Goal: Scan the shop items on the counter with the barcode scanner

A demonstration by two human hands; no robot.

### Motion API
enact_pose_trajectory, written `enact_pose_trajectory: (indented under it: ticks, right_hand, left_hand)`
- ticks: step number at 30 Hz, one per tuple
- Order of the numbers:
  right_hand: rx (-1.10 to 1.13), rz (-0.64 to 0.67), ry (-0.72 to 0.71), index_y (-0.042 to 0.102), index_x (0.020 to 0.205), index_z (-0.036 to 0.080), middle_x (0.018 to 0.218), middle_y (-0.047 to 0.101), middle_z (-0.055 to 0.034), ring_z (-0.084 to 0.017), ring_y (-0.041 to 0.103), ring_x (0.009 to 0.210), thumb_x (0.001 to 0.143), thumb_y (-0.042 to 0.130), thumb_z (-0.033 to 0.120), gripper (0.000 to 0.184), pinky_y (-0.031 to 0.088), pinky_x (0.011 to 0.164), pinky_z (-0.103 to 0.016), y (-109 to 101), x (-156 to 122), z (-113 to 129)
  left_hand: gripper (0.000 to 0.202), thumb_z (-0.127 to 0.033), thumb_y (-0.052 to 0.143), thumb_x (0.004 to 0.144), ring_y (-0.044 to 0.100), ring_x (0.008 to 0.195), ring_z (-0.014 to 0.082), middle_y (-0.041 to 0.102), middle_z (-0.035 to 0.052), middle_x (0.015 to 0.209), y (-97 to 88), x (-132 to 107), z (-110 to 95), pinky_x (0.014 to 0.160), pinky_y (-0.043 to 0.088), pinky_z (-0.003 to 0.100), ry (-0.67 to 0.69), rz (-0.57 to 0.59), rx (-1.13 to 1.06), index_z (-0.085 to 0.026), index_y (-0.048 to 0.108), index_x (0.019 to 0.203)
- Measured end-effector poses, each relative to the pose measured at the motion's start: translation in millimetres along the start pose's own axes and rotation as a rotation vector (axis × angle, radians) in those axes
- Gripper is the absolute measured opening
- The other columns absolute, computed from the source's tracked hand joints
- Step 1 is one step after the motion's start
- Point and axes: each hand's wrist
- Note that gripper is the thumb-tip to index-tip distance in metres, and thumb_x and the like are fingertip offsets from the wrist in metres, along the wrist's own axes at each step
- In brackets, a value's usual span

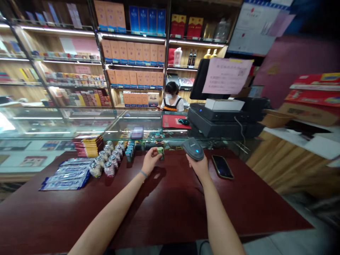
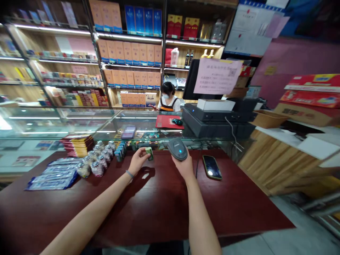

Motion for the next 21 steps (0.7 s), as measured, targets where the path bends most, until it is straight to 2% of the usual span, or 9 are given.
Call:
enact_pose_trajectory:
  ticks: [4, 8, 12, 16, 21]
  right_hand:
    - [0.118, -0.069, 0.08, 0.06, 0.096, 0.02, 0.051, 0.059, 0.0052, -0.014, 0.053, 0.04, 0.077, 0.075, 0.051, 0.039, 0.045, 0.047, -0.028, -19.7, 6.1, 2.7]
    - [0.158, -0.124, 0.1, 0.058, 0.091, 0.021, 0.05, 0.058, 0.0059, -0.014, 0.051, 0.039, 0.076, 0.076, 0.052, 0.039, 0.043, 0.045, -0.027, -34.5, 10.7, 1.7]
    - [0.222, -0.174, 0.104, 0.056, 0.092, 0.022, 0.051, 0.057, 0.0074, -0.012, 0.048, 0.039, 0.076, 0.077, 0.047, 0.036, 0.041, 0.043, -0.026, -41.9, 13.1, -0.7]
    - [0.269, -0.196, 0.112, 0.053, 0.089, 0.023, 0.05, 0.054, 0.0087, -0.011, 0.046, 0.038, 0.077, 0.075, 0.045, 0.032, 0.039, 0.042, -0.025, -46.0, 13.5, -3.1]
    - [0.271, -0.192, 0.139, 0.052, 0.079, 0.023, 0.05, 0.055, 0.0075, -0.011, 0.048, 0.039, 0.078, 0.074, 0.046, 0.032, 0.041, 0.043, -0.025, -49.8, 13.2, -6.9]
  left_hand:
    - [0.032, -0.02, 0.081, 0.07, 0.063, 0.082, 0.017, 0.067, 0.0014, 0.086, 48.5, 4.5, 10.8, 0.081, 0.051, 0.031, 0.034, 0.036, 0.043, -0.02, 0.068, 0.099]
    - [0.032, -0.016, 0.08, 0.07, 0.063, 0.085, 0.0174, 0.066, 0.0017, 0.088, 94.9, 6.0, 25.8, 0.085, 0.051, 0.032, 0.044, 0.061, 0.041, -0.02, 0.067, 0.099]
    - [0.03, -0.013, 0.079, 0.069, 0.065, 0.087, 0.0183, 0.067, 0.0027, 0.089, 131.3, 4.0, 40.7, 0.088, 0.052, 0.034, 0.025, 0.066, 0.059, -0.02, 0.064, 0.094]
    - [0.027, -0.013, 0.078, 0.072, 0.066, 0.087, 0.0193, 0.069, 0.004, 0.09, 152.8, 3.1, 54.2, 0.089, 0.052, 0.036, -0.008, 0.071, 0.092, -0.02, 0.065, 0.095]
    - [0.031, -0.012, 0.081, 0.068, 0.064, 0.089, 0.0203, 0.069, 0.0036, 0.092, 163.1, 6.7, 67.4, 0.095, 0.049, 0.038, 0.02, 0.047, 0.083, -0.022, 0.068, 0.094]
Point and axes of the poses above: each hand's wrist, its own x-axis towards the middle knuckle, its own y-axis out of the palm, z = x × y
